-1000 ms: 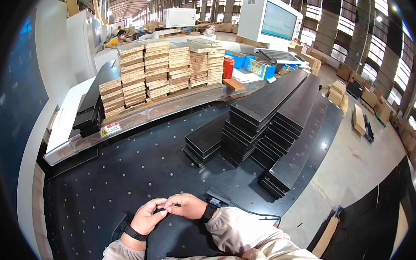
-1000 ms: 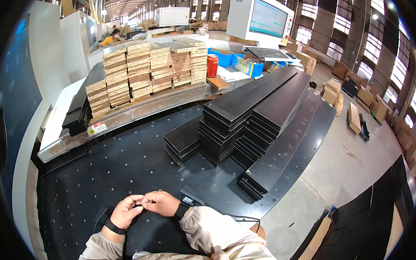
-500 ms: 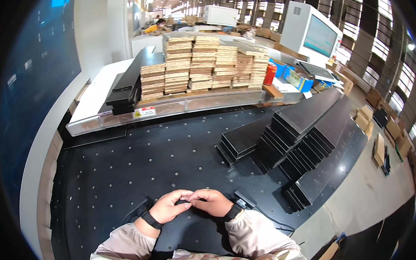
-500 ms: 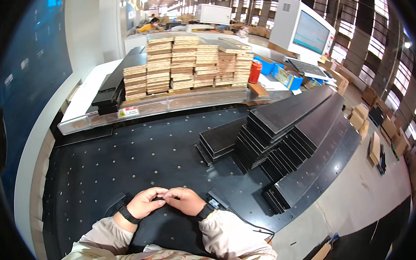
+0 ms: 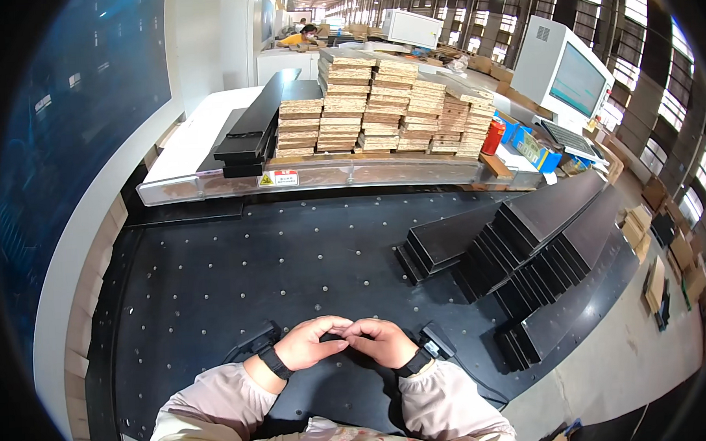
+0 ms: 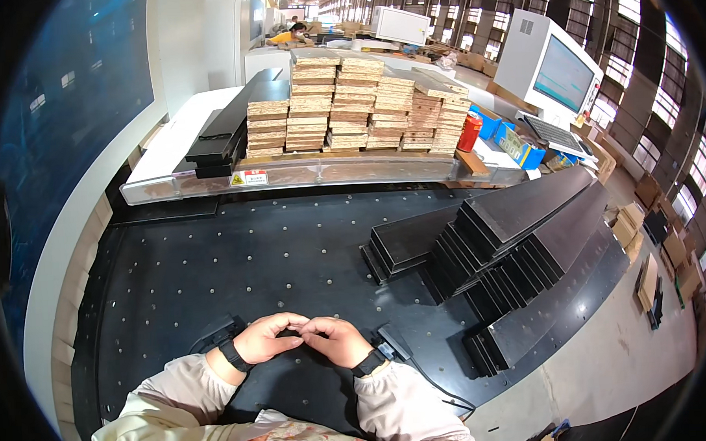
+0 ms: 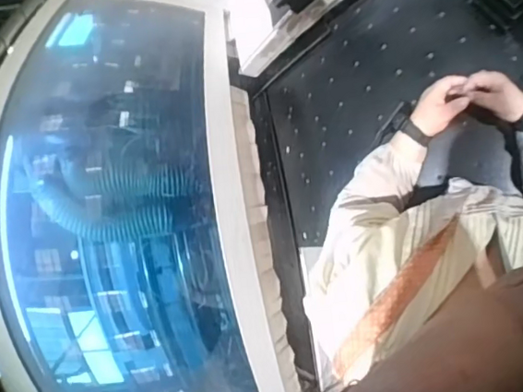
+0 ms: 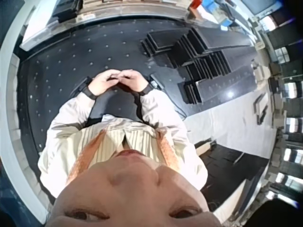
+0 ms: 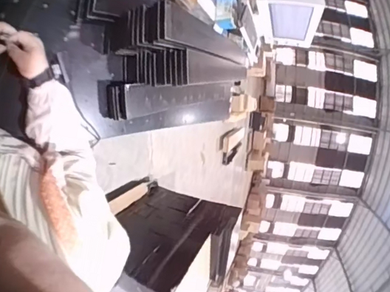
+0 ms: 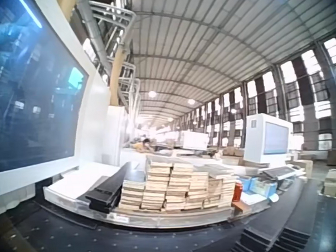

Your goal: Stacking and organizing black L-shaped furniture components on a workbench in a factory.

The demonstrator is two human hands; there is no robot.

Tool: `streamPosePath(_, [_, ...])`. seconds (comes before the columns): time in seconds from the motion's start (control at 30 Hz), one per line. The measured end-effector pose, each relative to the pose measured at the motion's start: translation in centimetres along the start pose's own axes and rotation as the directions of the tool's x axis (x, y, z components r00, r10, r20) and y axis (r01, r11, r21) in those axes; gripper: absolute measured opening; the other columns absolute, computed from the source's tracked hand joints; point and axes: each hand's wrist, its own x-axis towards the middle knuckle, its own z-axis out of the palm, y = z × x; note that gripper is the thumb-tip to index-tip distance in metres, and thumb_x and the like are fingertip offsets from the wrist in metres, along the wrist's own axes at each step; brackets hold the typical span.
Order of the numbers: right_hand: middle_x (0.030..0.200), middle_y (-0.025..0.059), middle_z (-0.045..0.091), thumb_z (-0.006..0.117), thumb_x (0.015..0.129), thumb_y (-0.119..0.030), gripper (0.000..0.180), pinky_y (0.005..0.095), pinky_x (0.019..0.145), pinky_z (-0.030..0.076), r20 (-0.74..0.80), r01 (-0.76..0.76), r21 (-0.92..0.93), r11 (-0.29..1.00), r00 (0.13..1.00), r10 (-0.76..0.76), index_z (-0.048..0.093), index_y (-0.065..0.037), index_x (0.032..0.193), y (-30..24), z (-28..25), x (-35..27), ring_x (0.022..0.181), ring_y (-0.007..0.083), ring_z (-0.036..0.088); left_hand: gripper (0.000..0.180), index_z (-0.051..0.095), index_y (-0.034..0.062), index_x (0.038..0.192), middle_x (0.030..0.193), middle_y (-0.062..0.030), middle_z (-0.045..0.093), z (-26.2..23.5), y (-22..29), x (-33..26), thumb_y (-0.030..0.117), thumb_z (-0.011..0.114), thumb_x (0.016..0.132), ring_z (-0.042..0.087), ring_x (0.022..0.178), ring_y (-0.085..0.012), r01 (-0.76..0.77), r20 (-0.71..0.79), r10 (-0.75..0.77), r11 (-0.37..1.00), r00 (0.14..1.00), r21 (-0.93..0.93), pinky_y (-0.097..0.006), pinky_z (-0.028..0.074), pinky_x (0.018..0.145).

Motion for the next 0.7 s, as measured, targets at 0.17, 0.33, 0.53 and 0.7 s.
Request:
streamPosePath(0.17, [0.094, 0.0099, 0.066, 0.061, 0.087, -0.007, 0.011, 0.0274, 0.08, 0.047, -0.012, -0.042, 0.043, 0.998, 0.999, 0.043, 0.064, 0.0, 0.095, -0.51, 0.05, -0.02, 0.09, 0.0165, 0.063, 0.035, 0.052, 0.0002, 0.12, 0.111, -0.0076, 0.062, -0.08, 0.53, 0.01, -0.002, 0.059, 0.086, 0.058, 0.103, -0.0144, -0.045, 0.002, 0.045, 0.995, 0.999, 0.09, -0.029, 0.045, 0.092])
streamPosePath(0.33, [0.097, 0.0117, 0.067, 0.059, 0.087, -0.007, 0.011, 0.0296, 0.083, 0.047, 0.021, -0.077, 0.004, 0.997, 0.997, 0.077, 0.063, 0.001, 0.094, -0.95, -0.14, 0.1, 0.093, 0.0193, 0.063, 0.034, 0.054, 0.002, 0.119, 0.108, -0.0079, 0.063, -0.12, 0.89, -0.04, 0.002, 0.062, 0.085, 0.059, 0.102, -0.0152, -0.013, -0.013, 0.015, 0.986, 1.0, 0.164, -0.029, 0.045, 0.091])
streamPosePath(0.53, [0.094, 0.0099, 0.066, 0.06, 0.087, -0.004, 0.009, 0.0276, 0.081, 0.048, 0.0, -0.084, -0.06, 0.995, 0.996, 0.084, 0.064, 0.001, 0.093, -0.83, 0.05, 0.16, 0.09, 0.016, 0.062, 0.035, 0.055, 0.0027, 0.119, 0.109, -0.0087, 0.063, -0.2, 0.75, -0.05, 0.008, 0.063, 0.085, 0.059, 0.102, -0.0165, -0.015, -0.009, 0.017, 0.984, 1.0, 0.175, -0.03, 0.045, 0.09])
streamPosePath(0.7, [0.094, 0.0086, 0.066, 0.06, 0.087, -0.004, 0.008, 0.0276, 0.081, 0.047, 0.012, -0.075, -0.054, 0.996, 0.997, 0.075, 0.064, 0.001, 0.093, -0.7, 0.04, 0.1, 0.09, 0.0155, 0.061, 0.035, 0.055, 0.0027, 0.119, 0.109, -0.0087, 0.063, -0.3, 0.63, -0.05, 0.011, 0.063, 0.085, 0.06, 0.101, -0.0172, -0.066, -0.007, 0.069, 0.975, 0.998, 0.212, -0.03, 0.045, 0.09])
